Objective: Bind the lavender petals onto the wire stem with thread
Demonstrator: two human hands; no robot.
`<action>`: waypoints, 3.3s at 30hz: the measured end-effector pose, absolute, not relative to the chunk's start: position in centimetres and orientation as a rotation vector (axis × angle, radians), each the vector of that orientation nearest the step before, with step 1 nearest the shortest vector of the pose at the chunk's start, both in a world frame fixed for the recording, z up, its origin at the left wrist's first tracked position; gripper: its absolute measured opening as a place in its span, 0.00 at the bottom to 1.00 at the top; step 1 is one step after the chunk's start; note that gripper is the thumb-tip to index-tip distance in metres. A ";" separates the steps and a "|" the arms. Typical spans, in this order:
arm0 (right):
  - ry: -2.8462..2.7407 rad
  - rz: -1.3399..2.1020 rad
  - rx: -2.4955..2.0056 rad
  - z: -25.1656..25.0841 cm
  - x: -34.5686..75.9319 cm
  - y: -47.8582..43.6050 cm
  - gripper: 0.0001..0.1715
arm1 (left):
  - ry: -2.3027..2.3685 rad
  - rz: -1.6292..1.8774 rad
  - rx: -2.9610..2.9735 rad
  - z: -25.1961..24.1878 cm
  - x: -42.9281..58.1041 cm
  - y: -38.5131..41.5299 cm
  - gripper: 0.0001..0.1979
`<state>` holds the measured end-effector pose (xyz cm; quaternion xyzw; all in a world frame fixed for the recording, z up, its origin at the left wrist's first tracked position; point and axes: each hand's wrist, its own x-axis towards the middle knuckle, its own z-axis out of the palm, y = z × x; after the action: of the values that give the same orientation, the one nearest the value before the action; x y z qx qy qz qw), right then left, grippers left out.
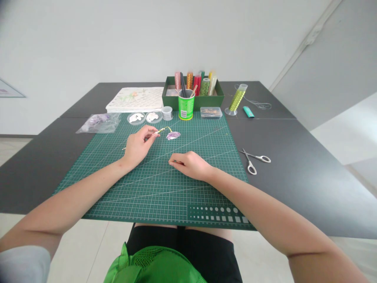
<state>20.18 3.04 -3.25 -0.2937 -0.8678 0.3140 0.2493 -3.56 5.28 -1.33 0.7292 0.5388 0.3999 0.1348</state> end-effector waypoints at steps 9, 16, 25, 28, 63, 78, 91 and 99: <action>-2.335 0.866 -0.809 -3.3 20.2 3.1 0.10 | 1.495 1.191 2.062 -1.1 -3.5 5.3 0.12; -2.312 0.857 -0.800 -3.3 20.2 3.2 0.10 | 1.424 1.210 2.072 -1.1 -3.5 5.2 0.15; -2.308 0.873 -0.817 -3.3 20.1 3.2 0.10 | 1.406 1.244 2.039 -0.4 -3.1 4.7 0.16; -2.302 0.881 -0.828 -3.2 20.1 3.2 0.10 | 1.417 1.233 2.015 -0.3 -3.0 4.8 0.16; -2.302 0.868 -0.830 -3.6 20.2 3.4 0.10 | 1.380 1.307 1.939 -0.7 -3.0 5.1 0.12; -2.305 0.868 -0.815 -3.5 20.3 3.4 0.09 | 1.391 1.226 1.884 -0.6 -3.1 4.8 0.13; -2.307 0.857 -0.818 -3.4 20.3 3.4 0.10 | 1.452 1.191 2.024 0.2 -3.6 5.1 0.13; -2.305 0.839 -0.820 -3.6 20.3 3.5 0.11 | 1.529 1.128 2.147 0.2 -4.0 5.3 0.12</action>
<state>20.33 3.52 -3.60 -0.3050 -0.8571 0.3120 0.2739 -4.04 5.28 0.23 0.7417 0.5285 0.3896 0.1370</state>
